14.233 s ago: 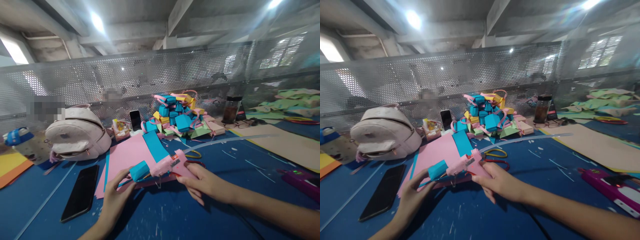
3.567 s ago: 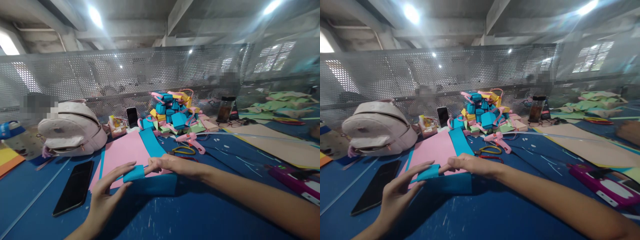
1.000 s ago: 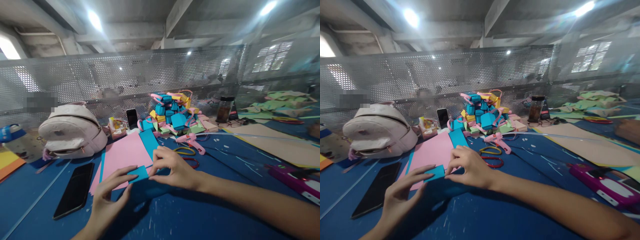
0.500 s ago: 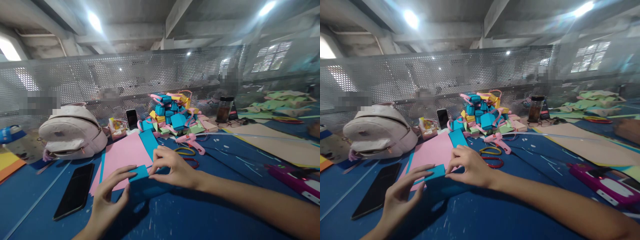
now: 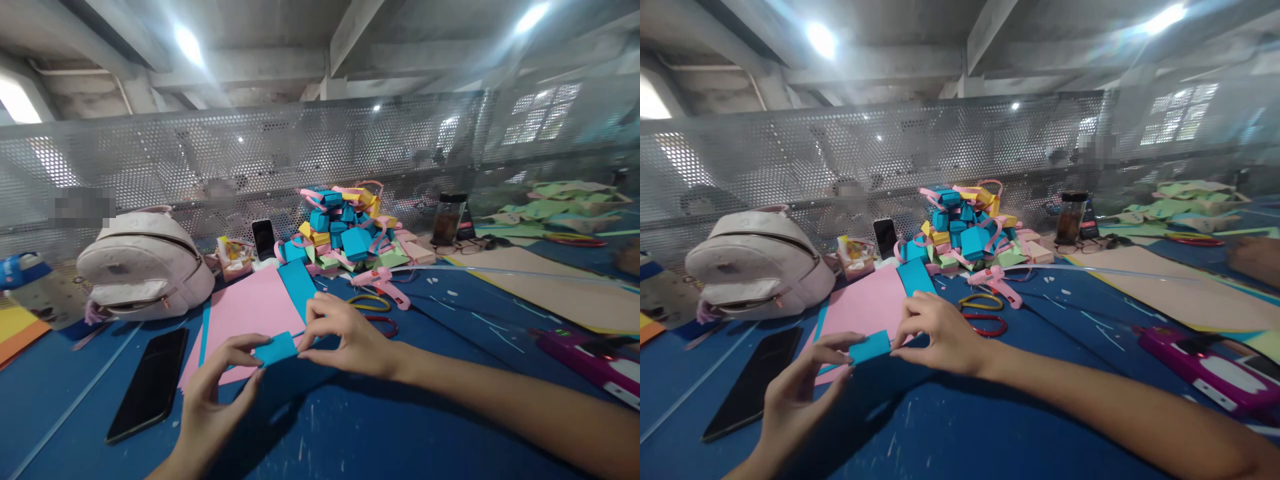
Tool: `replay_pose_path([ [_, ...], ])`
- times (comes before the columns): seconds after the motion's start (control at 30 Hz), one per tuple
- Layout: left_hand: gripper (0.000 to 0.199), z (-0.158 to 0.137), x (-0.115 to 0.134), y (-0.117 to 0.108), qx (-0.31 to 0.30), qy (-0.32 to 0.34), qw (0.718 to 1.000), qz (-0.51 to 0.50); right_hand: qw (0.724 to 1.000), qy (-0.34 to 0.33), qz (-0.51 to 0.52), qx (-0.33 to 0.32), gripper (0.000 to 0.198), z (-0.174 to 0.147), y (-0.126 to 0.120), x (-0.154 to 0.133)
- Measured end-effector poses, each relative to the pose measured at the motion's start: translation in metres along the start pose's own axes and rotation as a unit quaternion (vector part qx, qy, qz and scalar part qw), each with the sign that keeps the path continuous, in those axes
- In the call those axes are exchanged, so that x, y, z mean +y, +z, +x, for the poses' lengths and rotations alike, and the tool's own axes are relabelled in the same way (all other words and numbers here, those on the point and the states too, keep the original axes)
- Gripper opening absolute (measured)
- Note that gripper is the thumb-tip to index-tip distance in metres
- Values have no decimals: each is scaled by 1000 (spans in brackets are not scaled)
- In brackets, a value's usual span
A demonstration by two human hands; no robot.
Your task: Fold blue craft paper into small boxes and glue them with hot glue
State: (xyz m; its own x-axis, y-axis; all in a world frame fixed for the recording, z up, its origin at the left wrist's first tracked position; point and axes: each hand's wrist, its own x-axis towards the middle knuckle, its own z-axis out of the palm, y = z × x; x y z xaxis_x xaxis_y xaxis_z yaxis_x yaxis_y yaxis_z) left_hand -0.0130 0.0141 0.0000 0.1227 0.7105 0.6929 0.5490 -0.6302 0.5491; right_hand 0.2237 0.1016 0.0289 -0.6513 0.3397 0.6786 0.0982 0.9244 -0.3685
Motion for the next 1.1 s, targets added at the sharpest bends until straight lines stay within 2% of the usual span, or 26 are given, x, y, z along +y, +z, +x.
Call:
replay_pose_path([
  [0.13, 12, 0, 2, -1, -7, 15, 1000, 0, 1000, -5, 1, 6, 5, 0, 1, 0],
  [0.57, 15, -7, 2, 6, -18, -32, 999, -14, 1000, -15, 2, 10, 5, -1, 3, -7],
  [0.7, 15, -6, 5, 6, -25, -24, 999, -19, 1000, -6, 8, 9, 6, -1, 4, -9],
  [0.8, 17, -5, 4, 5, -27, -17, 999, -13, 999, 32, 26, -3, 8, -1, 6, -8],
  [0.9, 19, -4, 3, 5, -22, -10, 1000, -4, 989, 110, 96, -23, 18, 0, 7, -7],
  [1.0, 21, -4, 3, 4, -14, -5, 1000, 2, 960, 191, 202, -41, 20, 2, 8, -8],
  [1.1, 20, -3, 5, 3, -12, -3, 1000, -1, 926, 225, 296, -67, 32, 3, 7, -10],
])
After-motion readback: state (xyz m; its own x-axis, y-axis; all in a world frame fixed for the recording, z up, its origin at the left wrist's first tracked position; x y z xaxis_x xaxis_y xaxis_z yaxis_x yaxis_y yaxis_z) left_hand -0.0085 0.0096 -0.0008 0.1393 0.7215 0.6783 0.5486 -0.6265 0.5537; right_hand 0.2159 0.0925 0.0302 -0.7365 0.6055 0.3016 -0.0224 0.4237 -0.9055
